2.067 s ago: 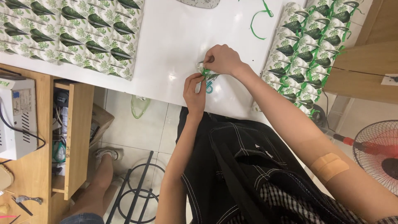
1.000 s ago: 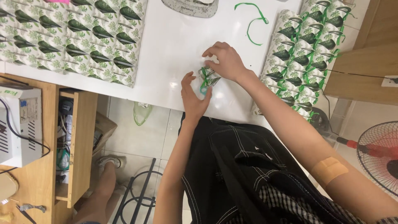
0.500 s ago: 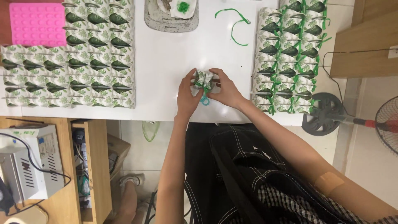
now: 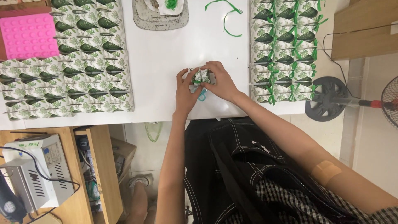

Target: Wrapping small boxes with green ribbon and tying bows.

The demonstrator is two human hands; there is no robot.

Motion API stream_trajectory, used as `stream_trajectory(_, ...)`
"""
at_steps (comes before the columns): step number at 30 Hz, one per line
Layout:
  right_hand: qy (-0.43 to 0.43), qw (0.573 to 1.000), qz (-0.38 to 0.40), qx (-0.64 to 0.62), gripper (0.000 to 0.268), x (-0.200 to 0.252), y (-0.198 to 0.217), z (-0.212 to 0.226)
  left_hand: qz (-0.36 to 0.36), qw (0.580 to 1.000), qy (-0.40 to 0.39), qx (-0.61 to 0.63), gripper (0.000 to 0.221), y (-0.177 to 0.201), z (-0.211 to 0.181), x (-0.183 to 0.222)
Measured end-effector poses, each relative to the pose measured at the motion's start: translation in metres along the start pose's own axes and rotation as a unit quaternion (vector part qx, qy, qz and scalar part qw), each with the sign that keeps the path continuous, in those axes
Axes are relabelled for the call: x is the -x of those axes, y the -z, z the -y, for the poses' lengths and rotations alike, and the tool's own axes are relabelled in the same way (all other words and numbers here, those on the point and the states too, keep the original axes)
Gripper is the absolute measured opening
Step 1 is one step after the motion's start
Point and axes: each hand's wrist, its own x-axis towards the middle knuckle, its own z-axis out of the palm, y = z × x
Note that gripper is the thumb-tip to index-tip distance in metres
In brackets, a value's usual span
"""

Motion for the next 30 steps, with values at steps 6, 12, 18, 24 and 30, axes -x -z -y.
stream_trajectory(6, 0.023, 0.999, -0.027, 0.025, 0.052, -0.001, -0.005, -0.004, -0.001, 1.000, 0.010, 0.002, 0.062, 0.000, 0.001, 0.000)
stream_trajectory(12, 0.012, 0.998, -0.017, 0.062, 0.052, 0.000, -0.001, 0.002, -0.002, 1.000, 0.002, 0.005, 0.062, 0.000, 0.002, -0.001)
stream_trajectory(18, -0.001, 1.000, 0.014, 0.011, 0.061, 0.000, 0.014, 0.011, -0.029, 0.999, -0.021, -0.009, 0.056, 0.002, -0.004, 0.005)
stream_trajectory(24, -0.040, 0.999, 0.029, 0.018, 0.064, 0.013, 0.015, -0.001, -0.126, 0.987, -0.067, -0.074, 0.022, -0.002, 0.000, 0.018)
stream_trajectory(30, -0.176, 0.977, 0.092, 0.081, 0.025, 0.011, 0.004, -0.022, -0.161, 0.975, -0.104, -0.110, 0.012, -0.011, 0.000, 0.028)
